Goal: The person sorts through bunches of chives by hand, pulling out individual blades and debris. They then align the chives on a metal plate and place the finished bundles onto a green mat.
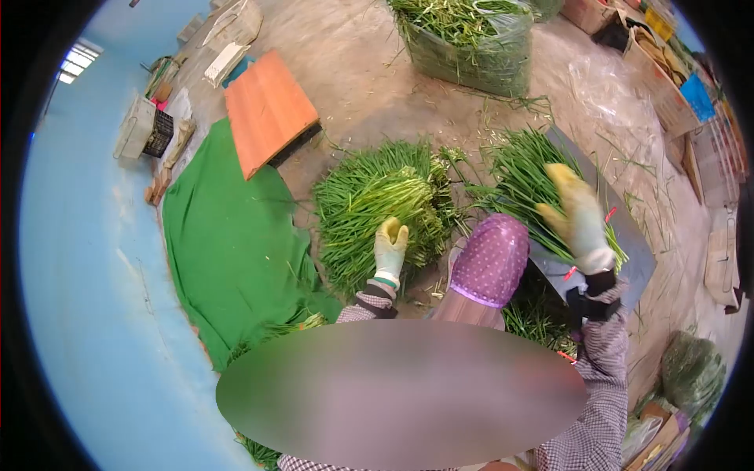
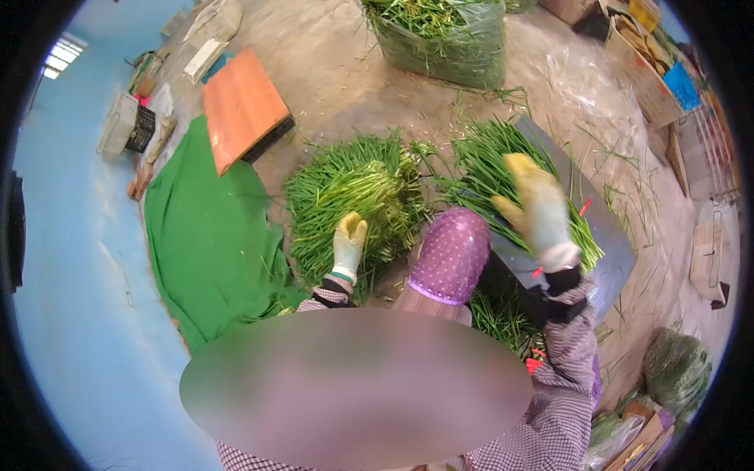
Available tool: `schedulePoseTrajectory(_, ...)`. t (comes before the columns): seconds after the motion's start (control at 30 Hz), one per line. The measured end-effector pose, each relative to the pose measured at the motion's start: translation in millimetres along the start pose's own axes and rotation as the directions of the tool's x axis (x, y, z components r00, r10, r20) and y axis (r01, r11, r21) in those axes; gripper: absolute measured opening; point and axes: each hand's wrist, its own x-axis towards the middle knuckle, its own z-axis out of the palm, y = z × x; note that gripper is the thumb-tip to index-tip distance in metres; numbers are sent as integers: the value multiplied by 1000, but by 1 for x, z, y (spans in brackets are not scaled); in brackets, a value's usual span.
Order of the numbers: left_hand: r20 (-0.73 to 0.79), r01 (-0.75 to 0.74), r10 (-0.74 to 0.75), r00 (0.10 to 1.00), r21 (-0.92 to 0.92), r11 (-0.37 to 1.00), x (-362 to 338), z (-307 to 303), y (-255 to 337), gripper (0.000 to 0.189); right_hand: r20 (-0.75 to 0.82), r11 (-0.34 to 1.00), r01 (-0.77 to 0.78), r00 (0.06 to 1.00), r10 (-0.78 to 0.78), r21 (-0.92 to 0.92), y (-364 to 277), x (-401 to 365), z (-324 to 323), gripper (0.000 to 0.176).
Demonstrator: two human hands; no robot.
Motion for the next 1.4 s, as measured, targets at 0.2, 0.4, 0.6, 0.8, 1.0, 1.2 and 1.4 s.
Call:
schedulePoseTrajectory(0.2, 523, 602, -435, 733, -796, 58, -17, 20, -6, 81, 407, 953, 302, 868, -284, 23, -112, 116, 155, 117)
schedulePoseTrajectory(0.4, 528, 529, -424, 736, -839, -127, 4, 38, -37, 83, 832, 861, 484, 535, -148, -158, -177, 165, 251, 148)
schedulePoseTrajectory(0.6, 583, 521, -373, 722, -813, -262, 1, 37, -47, 76, 911, 930, 351, 409, -52, -105, -169, 160, 292, 134)
schedulePoseTrajectory(0.8, 498, 481, -389, 775, -864, -147, -1, 50, -50, 59, 869, 876, 453, 487, -88, -165, -210, 175, 261, 90)
schedulePoseTrajectory(1.0, 486, 424, -374, 790, -874, -238, -7, 50, -56, 41, 872, 860, 501, 458, -173, -93, -231, 205, 241, 49)
schedulePoseTrajectory(1.2, 470, 413, -74, 879, -831, -372, -11, 5, -4, 29, 959, 990, 22, 247, -138, 137, -181, 204, 260, 71)
schedulePoseTrajectory(1.4, 265, 254, -164, 950, -964, -84, 6, 31, -52, 10, 918, 950, 310, 385, -95, -32, -193, 131, 247, 111)
